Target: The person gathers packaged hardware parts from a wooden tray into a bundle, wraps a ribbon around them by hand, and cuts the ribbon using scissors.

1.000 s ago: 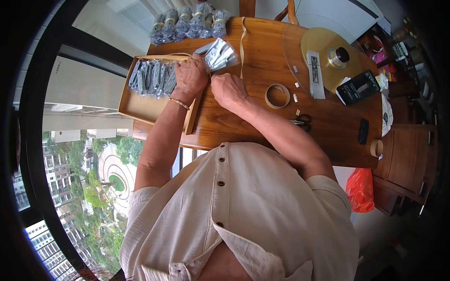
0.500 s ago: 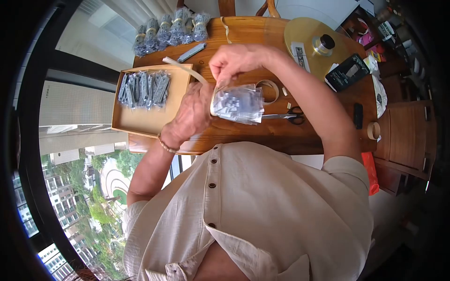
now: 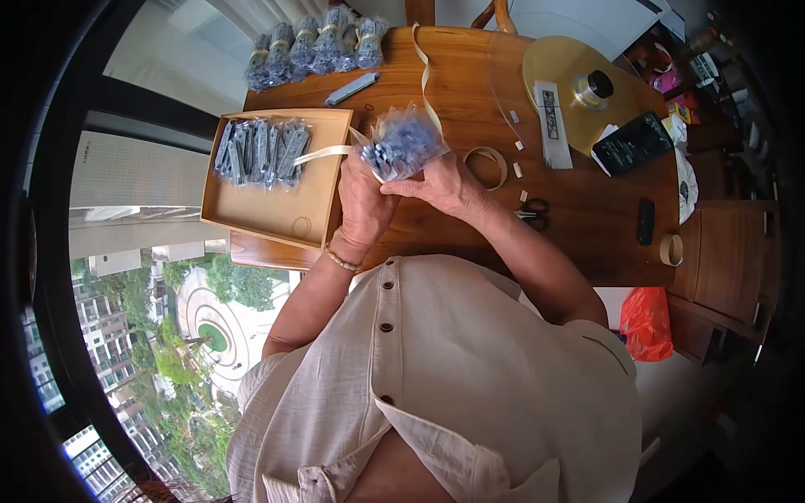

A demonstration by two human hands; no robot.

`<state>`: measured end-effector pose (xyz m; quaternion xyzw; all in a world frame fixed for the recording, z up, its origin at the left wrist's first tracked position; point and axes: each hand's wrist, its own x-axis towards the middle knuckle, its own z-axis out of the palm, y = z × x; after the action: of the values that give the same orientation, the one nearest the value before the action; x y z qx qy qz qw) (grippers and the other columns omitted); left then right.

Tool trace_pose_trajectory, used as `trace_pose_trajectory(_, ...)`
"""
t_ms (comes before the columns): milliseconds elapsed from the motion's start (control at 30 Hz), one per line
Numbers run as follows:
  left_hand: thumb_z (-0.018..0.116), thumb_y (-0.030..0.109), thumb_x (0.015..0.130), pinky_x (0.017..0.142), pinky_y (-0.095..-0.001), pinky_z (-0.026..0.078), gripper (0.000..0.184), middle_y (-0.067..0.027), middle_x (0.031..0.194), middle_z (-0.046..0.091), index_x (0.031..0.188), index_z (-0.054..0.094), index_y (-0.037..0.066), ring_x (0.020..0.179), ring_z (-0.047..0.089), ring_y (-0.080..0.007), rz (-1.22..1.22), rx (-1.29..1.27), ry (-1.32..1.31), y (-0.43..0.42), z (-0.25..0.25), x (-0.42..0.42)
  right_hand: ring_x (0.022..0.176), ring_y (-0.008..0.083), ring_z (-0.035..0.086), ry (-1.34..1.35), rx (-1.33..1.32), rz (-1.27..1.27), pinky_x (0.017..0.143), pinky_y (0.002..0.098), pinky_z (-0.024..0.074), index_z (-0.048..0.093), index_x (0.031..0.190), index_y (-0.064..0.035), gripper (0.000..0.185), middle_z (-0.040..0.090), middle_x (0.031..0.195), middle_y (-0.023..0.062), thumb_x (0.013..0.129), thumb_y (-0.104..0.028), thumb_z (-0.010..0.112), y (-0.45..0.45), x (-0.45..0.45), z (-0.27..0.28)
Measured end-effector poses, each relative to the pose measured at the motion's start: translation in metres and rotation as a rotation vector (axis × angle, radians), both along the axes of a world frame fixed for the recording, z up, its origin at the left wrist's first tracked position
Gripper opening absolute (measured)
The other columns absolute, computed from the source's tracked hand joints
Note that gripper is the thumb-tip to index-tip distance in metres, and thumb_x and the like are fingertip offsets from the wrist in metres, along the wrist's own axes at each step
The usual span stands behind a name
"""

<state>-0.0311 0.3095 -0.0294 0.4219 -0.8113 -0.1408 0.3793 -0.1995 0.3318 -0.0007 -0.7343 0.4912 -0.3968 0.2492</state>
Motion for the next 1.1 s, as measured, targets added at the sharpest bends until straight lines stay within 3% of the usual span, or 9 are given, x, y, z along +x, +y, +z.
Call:
trace_pose_trajectory(100,0.079,0.015,0.070,0.088,-0.0450,0.046,0.067,-0.0220,0.118,0.057,0.129,0.049,0.001,0.101,0.057,-0.0404,-0.107,0.080,-0.166,0.018,0.036,0.002,0.121,0.0271,0.055,-0.132,0.221,0.208,0.111,0.0387,0.0353,0.046,0.136,-0.0052,0.076,0.060,0.126,0.0137,0.072,-0.022,0.085,-0.003,-0.024,0.014)
trace_pose_trajectory(133,0.079,0.016,0.072,0.093,-0.0452,0.045,0.081,-0.0258,0.122,0.053,0.138,0.037,-0.004,0.106,0.055,-0.0425,-0.257,0.181,-0.064,0.019,0.037,0.006,0.116,0.0279,0.058,-0.111,0.165,0.329,0.106,0.0391,0.0403,0.051,0.129,-0.0058,0.070,0.061,0.124,0.0110,0.069,-0.018,0.085,-0.008,-0.033,0.009)
trace_pose_trajectory(233,0.080,0.019,0.073,0.095,-0.0455,0.044,0.087,-0.0283,0.124,0.052,0.141,0.032,-0.005,0.109,0.054,-0.0443,-0.440,0.137,-0.171,0.037,0.063,0.028,0.106,0.0303,0.061,-0.021,0.357,0.373,0.095,0.0395,0.0479,0.055,0.122,-0.0070,0.064,0.063,0.116,0.0084,0.065,-0.013,0.084,0.008,-0.050,0.042)
trace_pose_trajectory(267,0.073,0.018,0.080,0.095,-0.0441,0.046,0.070,-0.0297,0.119,0.055,0.135,0.039,-0.009,0.106,0.056,-0.0445,-0.454,0.051,-0.320,0.036,0.071,0.035,0.096,0.0298,0.062,0.113,0.168,0.441,0.081,0.0396,0.0526,0.056,0.116,-0.0085,0.056,0.062,0.103,0.0075,0.066,-0.009,0.080,0.015,-0.047,0.054)
trace_pose_trajectory(367,0.064,0.013,0.085,0.094,-0.0428,0.047,0.049,-0.0299,0.118,0.056,0.126,0.048,-0.010,0.105,0.060,-0.0402,-0.512,0.013,-0.683,0.058,0.097,0.057,0.089,0.0274,0.062,0.242,0.099,0.607,0.072,0.0389,0.0533,0.056,0.113,-0.0080,0.046,0.058,0.093,0.0068,0.071,-0.007,0.074,0.044,-0.028,0.064)
trace_pose_trajectory(400,0.058,0.010,0.087,0.082,-0.0402,0.050,0.026,-0.0244,0.100,0.062,0.106,0.057,-0.007,0.090,0.063,-0.0331,-0.531,0.051,-0.691,0.061,0.108,0.057,0.086,0.0257,0.061,0.263,0.011,0.621,0.070,0.0373,0.0529,0.056,0.111,-0.0060,0.037,0.056,0.089,0.0066,0.076,-0.005,0.068,0.051,-0.021,0.060)
trace_pose_trajectory(500,0.061,0.012,0.085,0.067,-0.0388,0.049,0.016,-0.0154,0.077,0.059,0.092,0.056,-0.001,0.072,0.061,-0.0279,-0.586,0.170,-0.749,0.064,0.113,0.062,0.086,0.0261,0.061,0.315,0.001,0.613,0.069,0.0371,0.0531,0.056,0.112,-0.0037,0.034,0.057,0.090,0.0072,0.080,-0.006,0.064,0.054,-0.014,0.062)
trace_pose_trajectory(533,0.064,0.013,0.084,0.057,-0.0382,0.044,0.015,-0.0086,0.062,0.051,0.083,0.053,0.003,0.060,0.056,-0.0255,-0.573,0.062,-0.607,0.064,0.103,0.064,0.084,0.0262,0.062,0.304,-0.051,0.608,0.067,0.0367,0.0536,0.054,0.118,-0.0028,0.037,0.059,0.088,0.0083,0.082,-0.006,0.063,0.055,-0.011,0.060)
trace_pose_trajectory(1100,0.064,0.012,0.082,0.051,-0.0392,0.048,0.015,-0.0105,0.059,0.054,0.076,0.051,0.006,0.055,0.058,-0.0273,-0.543,0.250,-0.393,0.089,0.072,0.074,0.067,0.0247,0.068,0.190,-0.067,0.448,0.056,0.0340,0.0551,0.057,0.117,-0.0037,0.037,0.068,0.079,0.0095,0.082,-0.011,0.066,0.086,-0.011,0.036)
